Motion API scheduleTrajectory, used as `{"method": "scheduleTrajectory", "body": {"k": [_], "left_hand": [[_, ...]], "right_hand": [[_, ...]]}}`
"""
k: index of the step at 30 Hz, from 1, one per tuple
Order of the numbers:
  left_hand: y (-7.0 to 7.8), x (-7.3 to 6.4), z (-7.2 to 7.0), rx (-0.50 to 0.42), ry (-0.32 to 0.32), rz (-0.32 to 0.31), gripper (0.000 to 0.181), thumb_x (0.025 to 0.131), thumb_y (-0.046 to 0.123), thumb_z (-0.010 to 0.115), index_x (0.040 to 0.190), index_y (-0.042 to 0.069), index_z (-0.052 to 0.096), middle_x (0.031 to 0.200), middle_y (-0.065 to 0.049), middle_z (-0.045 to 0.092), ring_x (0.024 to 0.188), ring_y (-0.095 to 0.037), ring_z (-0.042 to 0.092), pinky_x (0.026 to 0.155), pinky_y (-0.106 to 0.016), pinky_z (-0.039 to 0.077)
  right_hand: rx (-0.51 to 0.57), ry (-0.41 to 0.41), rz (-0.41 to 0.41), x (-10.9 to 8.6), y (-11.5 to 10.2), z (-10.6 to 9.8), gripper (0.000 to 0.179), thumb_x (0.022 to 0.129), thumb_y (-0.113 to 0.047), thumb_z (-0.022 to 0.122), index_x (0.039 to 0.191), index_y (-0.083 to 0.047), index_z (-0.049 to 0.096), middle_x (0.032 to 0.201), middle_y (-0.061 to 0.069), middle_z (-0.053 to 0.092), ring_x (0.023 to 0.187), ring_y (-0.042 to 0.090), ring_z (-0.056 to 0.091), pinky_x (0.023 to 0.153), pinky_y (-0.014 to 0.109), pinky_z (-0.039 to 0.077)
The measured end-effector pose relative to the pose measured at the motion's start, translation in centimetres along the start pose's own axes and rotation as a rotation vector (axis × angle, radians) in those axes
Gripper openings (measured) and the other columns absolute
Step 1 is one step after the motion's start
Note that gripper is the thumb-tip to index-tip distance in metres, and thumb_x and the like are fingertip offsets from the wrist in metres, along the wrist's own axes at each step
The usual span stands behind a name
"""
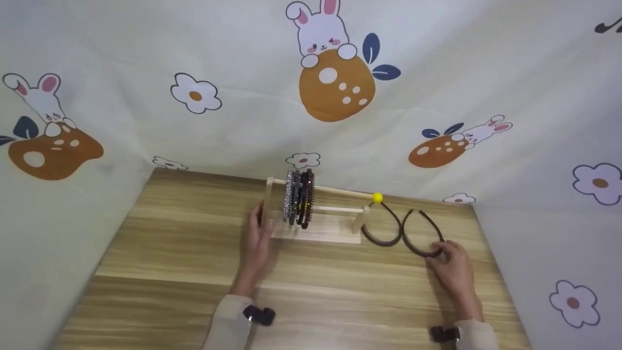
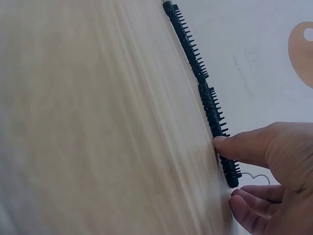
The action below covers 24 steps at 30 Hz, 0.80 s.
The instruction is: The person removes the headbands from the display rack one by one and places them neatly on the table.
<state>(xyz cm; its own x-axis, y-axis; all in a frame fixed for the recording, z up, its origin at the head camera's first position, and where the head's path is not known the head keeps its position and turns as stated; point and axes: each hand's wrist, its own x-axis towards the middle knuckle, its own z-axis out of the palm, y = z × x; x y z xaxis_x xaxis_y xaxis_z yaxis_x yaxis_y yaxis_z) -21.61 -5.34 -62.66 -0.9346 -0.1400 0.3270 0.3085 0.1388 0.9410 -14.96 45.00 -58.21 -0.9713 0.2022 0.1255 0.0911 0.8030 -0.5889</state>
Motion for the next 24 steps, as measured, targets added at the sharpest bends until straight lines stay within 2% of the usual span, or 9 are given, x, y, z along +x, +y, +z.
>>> {"method": "scheduleTrajectory", "body": {"k": [5,8,15,17,19,24], "left_hand": [[0.1,-0.1,0.0,-0.004,0.002,-0.005,0.055,0.115,0.017,0.055,0.167,0.006,0.042,0.160,-0.025,0.054,0.139,-0.049,0.058,0.114,-0.076,0.047],[0.1,0.0,0.0,-0.006,0.004,0.009,0.056,0.114,0.020,0.055,0.167,0.004,0.042,0.161,-0.025,0.053,0.139,-0.049,0.058,0.114,-0.075,0.047],[0.0,0.1,0.0,0.015,0.006,0.040,0.058,0.111,0.013,0.055,0.168,0.004,0.042,0.162,-0.026,0.053,0.137,-0.050,0.059,0.115,-0.075,0.046],[0.1,0.1,0.0,0.024,0.003,0.029,0.058,0.111,0.014,0.055,0.168,0.007,0.042,0.162,-0.025,0.053,0.137,-0.049,0.059,0.115,-0.075,0.046],[0.1,0.0,-0.1,0.025,0.004,0.018,0.058,0.112,0.015,0.055,0.168,0.008,0.042,0.162,-0.024,0.054,0.137,-0.049,0.059,0.114,-0.076,0.046],[0.0,-0.1,0.0,0.027,0.006,0.001,0.058,0.113,0.019,0.055,0.168,0.009,0.043,0.162,-0.024,0.054,0.136,-0.048,0.060,0.113,-0.076,0.046]], "right_hand": [[0.009,-0.016,0.043,-0.1,-0.5,-0.1,0.059,0.091,-0.003,0.088,0.143,0.010,0.064,0.162,0.043,0.039,0.143,0.062,0.049,0.124,0.072,0.037],[0.016,0.023,0.064,-0.3,-1.0,-0.2,0.061,0.093,-0.007,0.087,0.147,0.008,0.062,0.168,0.041,0.031,0.139,0.063,0.052,0.119,0.073,0.041],[0.035,0.157,0.047,-0.7,-2.6,-0.2,0.049,0.099,-0.006,0.082,0.144,0.006,0.066,0.165,0.037,0.040,0.134,0.054,0.058,0.100,0.067,0.053],[0.027,0.194,0.021,-0.8,-3.0,-0.2,0.046,0.099,-0.005,0.081,0.142,0.005,0.068,0.162,0.035,0.045,0.131,0.051,0.061,0.092,0.059,0.057],[0.019,0.229,-0.003,-0.9,-3.4,-0.1,0.043,0.099,-0.004,0.081,0.140,0.004,0.070,0.159,0.033,0.049,0.127,0.048,0.063,0.087,0.045,0.057],[0.045,0.327,-0.061,-1.0,-4.3,0.1,0.036,0.099,0.000,0.079,0.134,0.004,0.074,0.155,0.030,0.053,0.121,0.043,0.064,0.080,0.013,0.044]]}}
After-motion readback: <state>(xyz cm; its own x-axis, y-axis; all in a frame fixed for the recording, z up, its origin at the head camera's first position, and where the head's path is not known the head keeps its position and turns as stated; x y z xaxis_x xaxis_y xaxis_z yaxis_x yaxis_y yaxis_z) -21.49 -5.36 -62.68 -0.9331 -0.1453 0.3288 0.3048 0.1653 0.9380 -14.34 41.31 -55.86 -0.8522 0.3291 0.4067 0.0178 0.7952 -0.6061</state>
